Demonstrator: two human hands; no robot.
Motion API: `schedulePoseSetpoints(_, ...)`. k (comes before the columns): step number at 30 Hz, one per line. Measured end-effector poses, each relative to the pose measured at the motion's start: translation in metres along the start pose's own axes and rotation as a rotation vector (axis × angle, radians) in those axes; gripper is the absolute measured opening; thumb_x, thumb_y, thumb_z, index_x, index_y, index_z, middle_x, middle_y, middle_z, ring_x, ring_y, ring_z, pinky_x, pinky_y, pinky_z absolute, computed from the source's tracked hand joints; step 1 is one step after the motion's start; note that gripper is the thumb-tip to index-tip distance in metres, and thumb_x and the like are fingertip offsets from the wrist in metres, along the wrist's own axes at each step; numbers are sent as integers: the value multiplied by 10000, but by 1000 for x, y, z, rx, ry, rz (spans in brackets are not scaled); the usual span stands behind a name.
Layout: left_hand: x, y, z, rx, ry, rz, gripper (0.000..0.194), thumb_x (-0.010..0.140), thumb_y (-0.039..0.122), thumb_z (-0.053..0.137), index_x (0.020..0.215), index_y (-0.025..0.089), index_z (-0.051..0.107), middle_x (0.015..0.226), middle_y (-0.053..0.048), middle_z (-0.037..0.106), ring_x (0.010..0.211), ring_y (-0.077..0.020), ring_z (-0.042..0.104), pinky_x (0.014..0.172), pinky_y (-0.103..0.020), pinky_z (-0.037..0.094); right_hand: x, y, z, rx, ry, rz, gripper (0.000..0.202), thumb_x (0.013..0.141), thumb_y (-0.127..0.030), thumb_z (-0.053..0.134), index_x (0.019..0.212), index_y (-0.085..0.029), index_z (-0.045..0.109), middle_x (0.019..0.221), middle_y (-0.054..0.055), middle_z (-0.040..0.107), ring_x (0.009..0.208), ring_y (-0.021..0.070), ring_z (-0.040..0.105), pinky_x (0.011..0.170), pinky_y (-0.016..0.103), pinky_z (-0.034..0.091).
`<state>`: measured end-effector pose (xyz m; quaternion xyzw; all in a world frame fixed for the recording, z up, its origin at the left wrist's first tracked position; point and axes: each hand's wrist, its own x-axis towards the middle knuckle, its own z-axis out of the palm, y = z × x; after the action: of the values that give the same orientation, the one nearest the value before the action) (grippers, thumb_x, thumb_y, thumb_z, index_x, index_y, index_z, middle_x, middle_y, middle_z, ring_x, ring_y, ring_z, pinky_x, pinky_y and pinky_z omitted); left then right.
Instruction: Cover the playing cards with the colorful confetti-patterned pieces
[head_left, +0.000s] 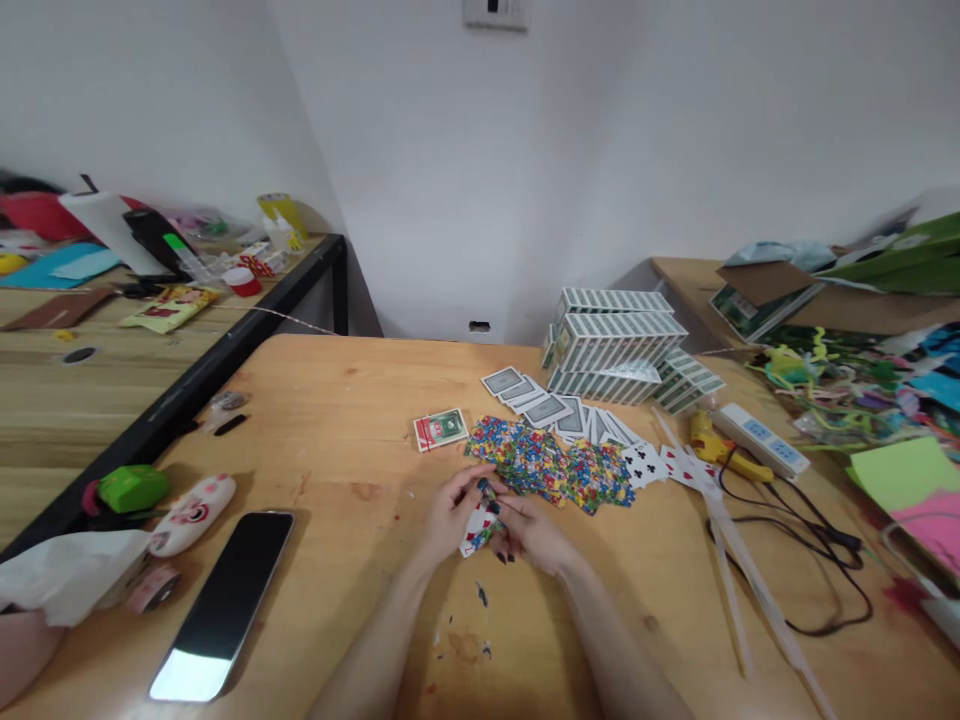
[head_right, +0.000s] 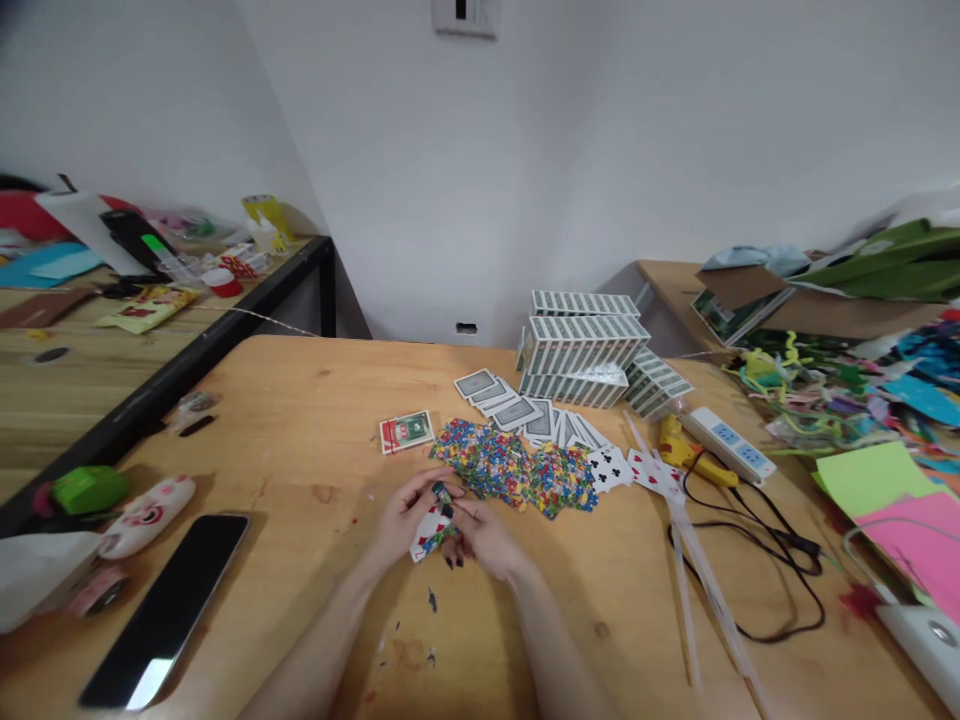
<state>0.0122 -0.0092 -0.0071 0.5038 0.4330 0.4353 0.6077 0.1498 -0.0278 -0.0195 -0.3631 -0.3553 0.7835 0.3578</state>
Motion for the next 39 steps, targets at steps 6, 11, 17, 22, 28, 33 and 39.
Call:
schedulePoseSetpoints(6, 0, -1, 1, 104, 27, -29, 264, 717, 346, 587, 867, 146, 671, 830, -75, 683, 752, -187, 616, 678, -266, 468, 0, 1, 1, -186, 1, -68, 324, 758, -504, 496, 688, -189, 520, 439, -57, 512, 345, 88, 465, 351, 191, 293)
schedulePoseSetpoints(11, 0, -6, -1, 231, 11, -25, 255, 698, 318, 601, 840, 125, 690, 774, -66, 687, 681, -164, 603, 627, -238, 463, 1, 4, 1, -292, 4, -93, 362, 764, -534, 458, 718, -177, 494, 431, -54, 524, 333, 89, 481, 342, 186, 310)
schedulePoseSetpoints(17, 0, -8, -2, 164, -34, -33, 281, 722, 340, 574, 875, 132, 684, 757, -49, 679, 639, -141, 574, 570, -210, 449, 0, 5, 4, -408, 36, -126, 364, 803, -524, 386, 731, -176, 465, 383, -63, 504, 299, 85, 465, 327, 179, 309)
schedulePoseSetpoints(22, -1, -8, -2, 122, -34, -47, 281, 725, 355, 570, 835, 123, 683, 694, -35, 658, 574, -117, 532, 527, -197, 420, -1, 5, 7, -474, 80, -151, 343, 817, -504, 363, 730, -185, 454, 380, -71, 487, 291, 88, 470, 314, 176, 315)
schedulePoseSetpoints(28, 0, -9, -2, 82, -28, -76, 309, 720, 377, 564, 838, 119, 688, 667, -37, 641, 538, -110, 500, 491, -197, 391, -2, 9, 10, -525, 134, -196, 300, 827, -471, 361, 716, -205, 444, 384, -72, 486, 302, 105, 497, 299, 178, 344)
schedulePoseSetpoints(33, 1, -13, -2, 113, 1, -46, 341, 753, 404, 517, 848, 116, 673, 617, -21, 607, 525, -107, 484, 486, -199, 378, -2, 7, 11, -399, 124, -144, 298, 804, -496, 391, 763, -205, 439, 389, -69, 514, 331, 127, 542, 327, 197, 406)
schedulePoseSetpoints(39, -4, -6, 4, 322, 23, 58, 337, 802, 398, 446, 814, 132, 653, 609, 0, 577, 567, -108, 489, 533, -192, 393, -2, 0, 11, -260, 109, -68, 334, 791, -495, 385, 835, -180, 489, 375, -59, 529, 297, 139, 528, 307, 211, 403)
